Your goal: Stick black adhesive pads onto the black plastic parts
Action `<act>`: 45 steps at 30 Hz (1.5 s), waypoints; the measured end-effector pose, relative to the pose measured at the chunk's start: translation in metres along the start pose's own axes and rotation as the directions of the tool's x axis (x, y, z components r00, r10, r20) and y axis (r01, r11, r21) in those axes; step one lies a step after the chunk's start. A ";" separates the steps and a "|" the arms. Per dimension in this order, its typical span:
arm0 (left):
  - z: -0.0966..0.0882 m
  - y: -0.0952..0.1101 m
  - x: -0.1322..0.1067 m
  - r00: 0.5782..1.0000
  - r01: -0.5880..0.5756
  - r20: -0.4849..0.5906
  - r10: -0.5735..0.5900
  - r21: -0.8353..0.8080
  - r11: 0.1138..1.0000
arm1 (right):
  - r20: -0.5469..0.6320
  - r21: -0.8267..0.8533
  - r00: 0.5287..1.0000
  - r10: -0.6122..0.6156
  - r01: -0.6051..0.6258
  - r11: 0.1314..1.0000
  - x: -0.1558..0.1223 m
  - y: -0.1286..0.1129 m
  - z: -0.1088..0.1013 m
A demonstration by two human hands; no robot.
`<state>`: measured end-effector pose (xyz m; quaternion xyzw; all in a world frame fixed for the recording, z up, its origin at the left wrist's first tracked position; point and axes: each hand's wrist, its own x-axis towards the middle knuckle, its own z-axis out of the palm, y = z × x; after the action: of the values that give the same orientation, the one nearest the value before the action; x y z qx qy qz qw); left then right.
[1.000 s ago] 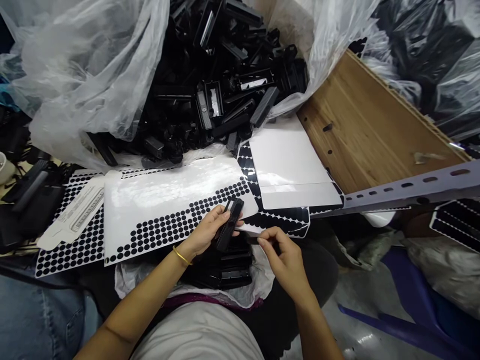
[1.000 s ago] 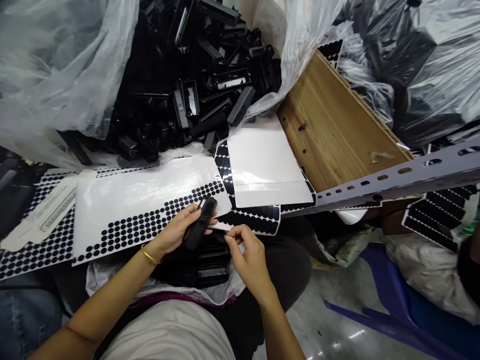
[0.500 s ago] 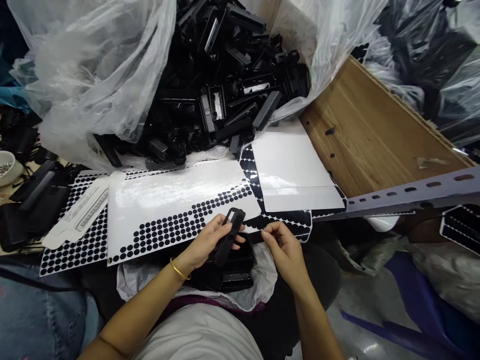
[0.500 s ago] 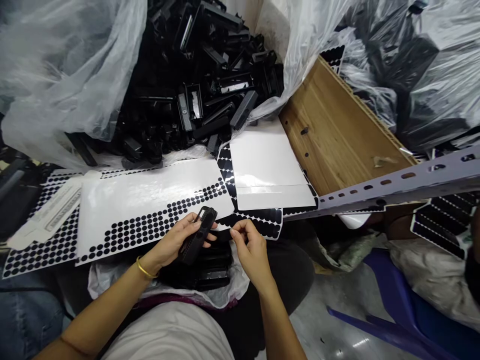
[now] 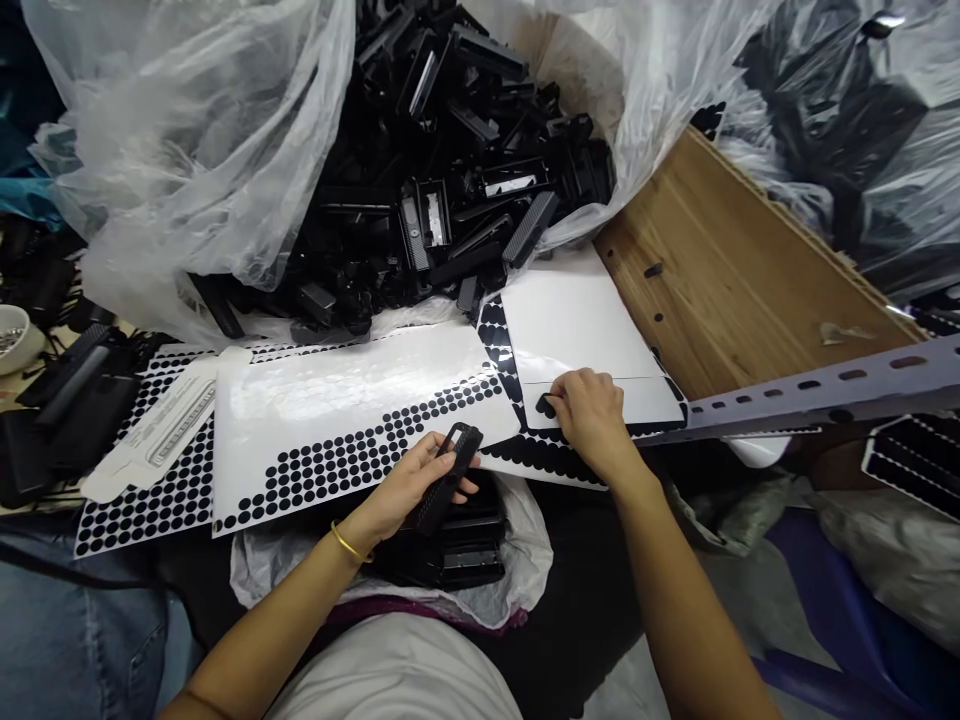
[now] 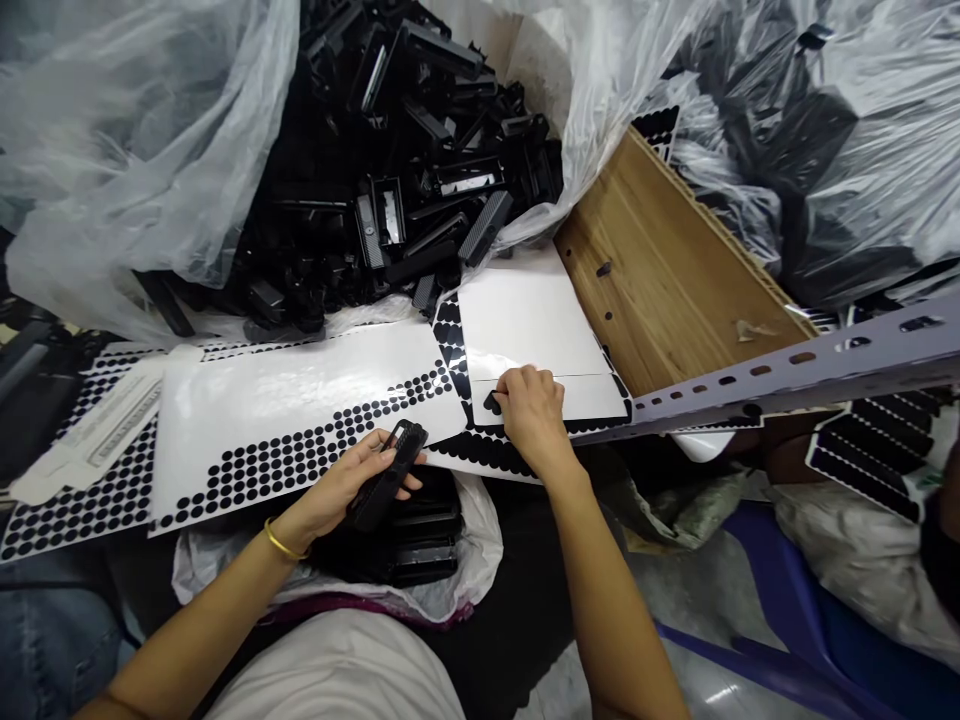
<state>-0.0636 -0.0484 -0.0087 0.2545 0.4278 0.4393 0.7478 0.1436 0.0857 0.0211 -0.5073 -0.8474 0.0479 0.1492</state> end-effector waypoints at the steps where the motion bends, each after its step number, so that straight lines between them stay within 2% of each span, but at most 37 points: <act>1: 0.000 0.000 0.000 1.000 0.002 -0.004 -0.002 0.002 1.000 | -0.046 -0.055 0.999 -0.029 0.027 0.998 -0.002 -0.002 0.003; 4: -0.001 0.000 0.001 1.000 0.004 -0.011 -0.004 0.008 1.000 | -0.102 -0.099 0.991 -0.086 0.076 0.992 -0.010 -0.006 0.008; 6: -0.001 0.000 0.001 1.000 0.006 -0.016 -0.006 0.008 1.000 | -0.093 0.007 0.995 -0.039 0.040 0.999 -0.015 -0.006 0.008; 8: 0.000 -0.001 0.001 1.000 0.007 -0.019 -0.007 0.004 1.000 | -0.070 0.206 0.995 0.077 -0.061 0.977 -0.019 -0.005 0.004; 10: 0.000 -0.001 0.001 1.000 0.003 -0.016 -0.003 0.000 1.000 | -0.001 0.443 0.983 0.184 -0.164 0.881 -0.024 -0.003 -0.004; 13: 0.002 -0.001 0.000 1.000 -0.004 0.003 0.004 -0.014 1.000 | 0.123 0.666 0.971 0.206 -0.235 0.708 -0.032 -0.009 -0.012; 16: 0.005 0.000 -0.002 1.000 0.017 0.025 -0.016 -0.056 0.998 | 0.221 0.738 0.960 0.175 -0.281 0.614 -0.041 -0.027 -0.013; 18: 0.007 0.002 -0.004 0.999 0.038 0.025 -0.036 -0.074 0.997 | 0.320 0.770 0.941 0.108 -0.324 0.549 -0.046 -0.043 -0.012; 20: 0.008 0.004 -0.007 0.998 0.055 0.017 -0.054 -0.066 0.996 | 0.401 0.774 0.916 0.032 -0.358 0.522 -0.047 -0.058 -0.010; 24: 0.008 0.007 -0.011 0.997 0.080 0.006 -0.080 -0.014 0.997 | 0.472 0.709 0.881 -0.005 -0.377 0.597 -0.042 -0.078 -0.011; 28: 0.006 0.006 -0.014 0.995 0.097 -0.002 -0.097 0.006 0.995 | 0.498 0.650 0.867 -0.017 -0.360 0.669 -0.038 -0.085 -0.012; 45: 0.009 0.008 -0.017 0.992 0.100 -0.082 -0.097 0.028 0.995 | 0.413 0.577 0.910 0.028 -0.285 0.766 -0.039 -0.094 -0.003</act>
<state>-0.0630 -0.0598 0.0089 0.2271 0.4765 0.4048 0.7466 0.0823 0.0059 0.0373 -0.4799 -0.7488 0.4360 0.1372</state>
